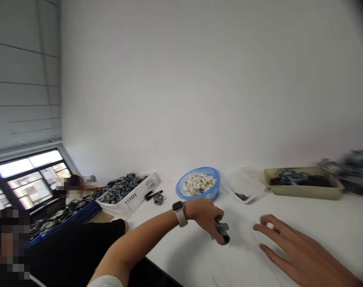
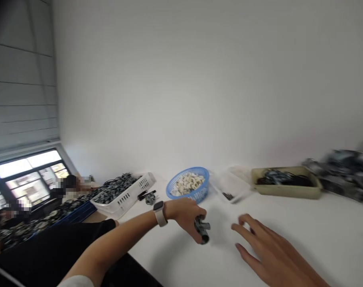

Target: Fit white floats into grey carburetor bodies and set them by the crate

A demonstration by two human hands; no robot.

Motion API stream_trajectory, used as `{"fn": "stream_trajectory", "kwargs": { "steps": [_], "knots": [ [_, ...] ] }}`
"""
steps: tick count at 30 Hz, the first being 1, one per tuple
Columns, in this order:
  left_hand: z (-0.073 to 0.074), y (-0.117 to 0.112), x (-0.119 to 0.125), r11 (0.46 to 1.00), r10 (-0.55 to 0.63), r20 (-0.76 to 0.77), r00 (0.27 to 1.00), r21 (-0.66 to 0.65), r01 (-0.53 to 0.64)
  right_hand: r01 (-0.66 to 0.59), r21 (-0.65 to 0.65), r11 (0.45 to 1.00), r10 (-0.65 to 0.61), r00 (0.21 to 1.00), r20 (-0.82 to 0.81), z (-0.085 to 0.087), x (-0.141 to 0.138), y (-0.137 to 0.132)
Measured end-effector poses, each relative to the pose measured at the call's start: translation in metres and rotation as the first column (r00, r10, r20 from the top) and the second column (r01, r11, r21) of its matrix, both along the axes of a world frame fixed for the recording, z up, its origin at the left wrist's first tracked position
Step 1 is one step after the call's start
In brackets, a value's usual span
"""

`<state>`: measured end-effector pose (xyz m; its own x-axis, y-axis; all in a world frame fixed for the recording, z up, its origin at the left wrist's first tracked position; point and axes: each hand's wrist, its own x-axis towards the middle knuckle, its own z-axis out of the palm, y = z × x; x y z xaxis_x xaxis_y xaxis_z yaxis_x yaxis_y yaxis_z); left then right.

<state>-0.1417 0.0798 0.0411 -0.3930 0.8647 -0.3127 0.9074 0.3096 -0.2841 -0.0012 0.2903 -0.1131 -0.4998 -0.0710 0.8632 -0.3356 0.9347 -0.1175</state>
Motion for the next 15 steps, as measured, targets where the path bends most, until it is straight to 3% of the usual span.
{"fn": "stream_trajectory", "kwargs": {
  "steps": [3, 5, 7, 10, 15],
  "knots": [
    [-0.003, 0.024, -0.008, 0.985, 0.124, 0.214, 0.969, -0.145, -0.094, -0.038, 0.061, 0.997, 0.026, 0.983, 0.181, 0.030, 0.019, -0.009],
    [-0.011, 0.037, -0.013, 0.948, 0.235, 0.316, 0.919, -0.283, -0.146, -0.049, 0.058, 0.997, 0.033, 0.966, 0.256, 0.042, 0.025, -0.012],
    [-0.019, 0.047, -0.016, 0.910, 0.313, 0.337, 0.888, -0.376, -0.178, -0.051, 0.043, 0.998, 0.036, 0.956, 0.290, 0.046, 0.028, -0.013],
    [-0.025, 0.057, -0.018, 0.889, 0.353, 0.332, 0.875, -0.409, -0.204, -0.047, 0.018, 0.999, 0.040, 0.954, 0.296, 0.047, 0.029, -0.012],
    [-0.021, 0.062, -0.020, 0.889, 0.358, 0.332, 0.872, -0.406, -0.210, -0.041, -0.001, 0.999, 0.039, 0.954, 0.298, 0.045, 0.027, -0.007]
  ]
}}
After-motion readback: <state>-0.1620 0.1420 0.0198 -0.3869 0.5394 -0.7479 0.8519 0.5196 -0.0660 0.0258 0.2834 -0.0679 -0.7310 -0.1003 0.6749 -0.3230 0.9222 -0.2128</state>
